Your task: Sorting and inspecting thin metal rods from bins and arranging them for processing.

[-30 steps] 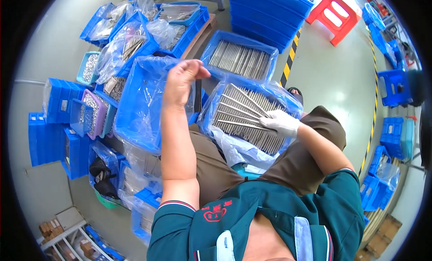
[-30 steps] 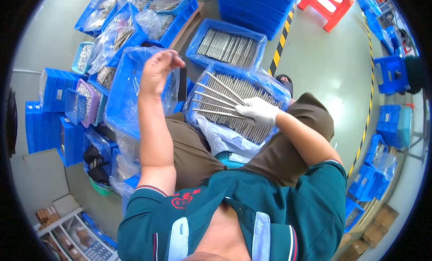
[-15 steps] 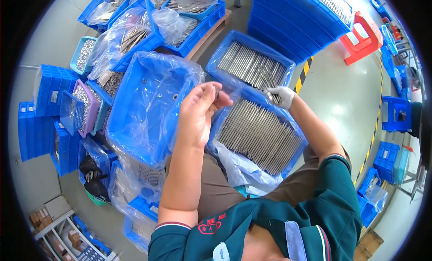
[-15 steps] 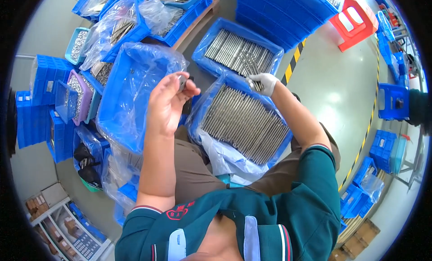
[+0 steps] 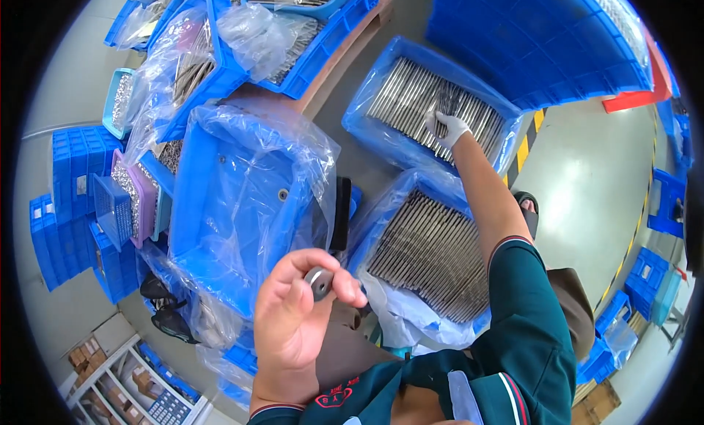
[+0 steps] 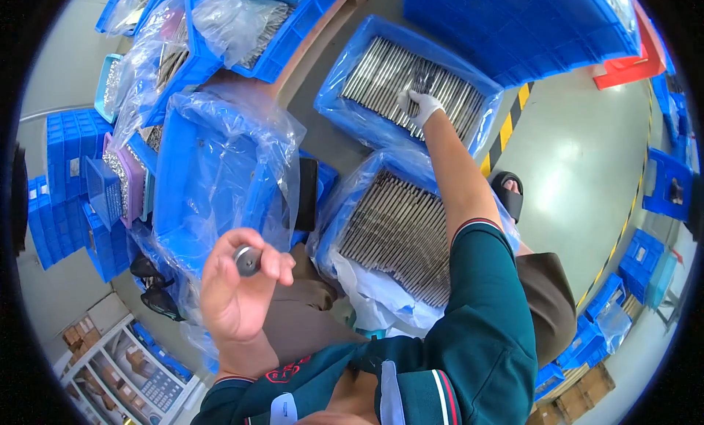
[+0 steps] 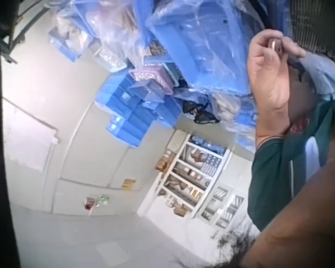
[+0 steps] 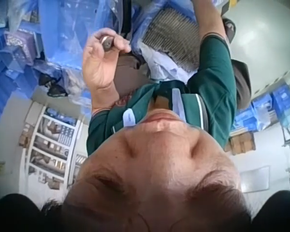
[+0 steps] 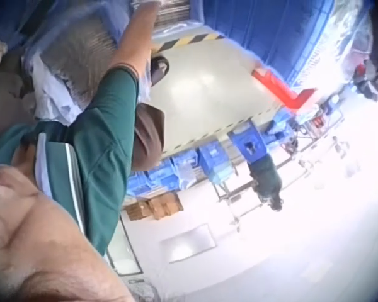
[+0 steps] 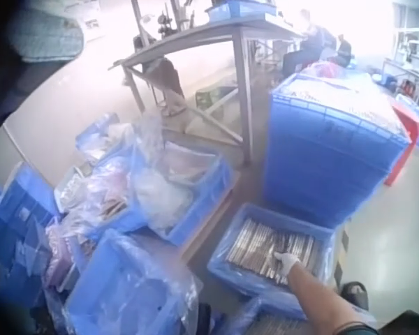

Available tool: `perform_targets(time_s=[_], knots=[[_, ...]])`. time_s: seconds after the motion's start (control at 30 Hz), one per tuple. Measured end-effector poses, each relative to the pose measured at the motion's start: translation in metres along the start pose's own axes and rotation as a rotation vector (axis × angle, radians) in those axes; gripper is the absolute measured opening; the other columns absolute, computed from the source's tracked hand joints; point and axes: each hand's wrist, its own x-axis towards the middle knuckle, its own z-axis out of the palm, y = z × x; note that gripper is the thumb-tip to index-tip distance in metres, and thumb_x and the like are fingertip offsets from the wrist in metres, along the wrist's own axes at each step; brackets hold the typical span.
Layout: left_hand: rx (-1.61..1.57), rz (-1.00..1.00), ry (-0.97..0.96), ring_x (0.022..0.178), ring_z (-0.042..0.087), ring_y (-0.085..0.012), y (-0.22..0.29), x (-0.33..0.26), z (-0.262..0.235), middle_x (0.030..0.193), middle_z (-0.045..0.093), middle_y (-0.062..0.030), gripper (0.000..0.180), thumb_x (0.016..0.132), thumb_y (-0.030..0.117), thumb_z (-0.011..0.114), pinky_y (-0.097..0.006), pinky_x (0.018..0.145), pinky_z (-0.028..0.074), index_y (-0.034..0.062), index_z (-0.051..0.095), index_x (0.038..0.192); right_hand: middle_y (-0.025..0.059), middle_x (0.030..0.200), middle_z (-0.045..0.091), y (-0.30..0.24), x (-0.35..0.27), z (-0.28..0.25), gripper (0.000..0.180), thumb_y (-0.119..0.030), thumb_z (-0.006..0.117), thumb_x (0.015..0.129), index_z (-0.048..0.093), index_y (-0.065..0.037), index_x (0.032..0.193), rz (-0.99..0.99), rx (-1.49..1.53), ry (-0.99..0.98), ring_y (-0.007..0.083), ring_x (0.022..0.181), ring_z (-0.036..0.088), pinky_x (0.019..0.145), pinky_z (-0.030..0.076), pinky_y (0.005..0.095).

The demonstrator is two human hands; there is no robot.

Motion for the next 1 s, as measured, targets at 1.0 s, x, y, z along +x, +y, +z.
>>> perform_targets(time_s=[1.0], knots=[[0.018,-0.003,-0.083,0.079,0.054,-0.0252,-0.008,-0.012,-0.001,0.085,0.056,-0.0138,0.039,0.092,0.033,0.051,-0.039,0.081,0.041,-0.0020,0.048,0.111,0.0204,0.107,0.061,0.011,-0.109,0.016,0.042,-0.035,0.049,0.082,0.058,-0.007,0.112,-0.724,-1.857,0.472,0.0372,0.101,0.058,0.088,0.045,0.0443]])
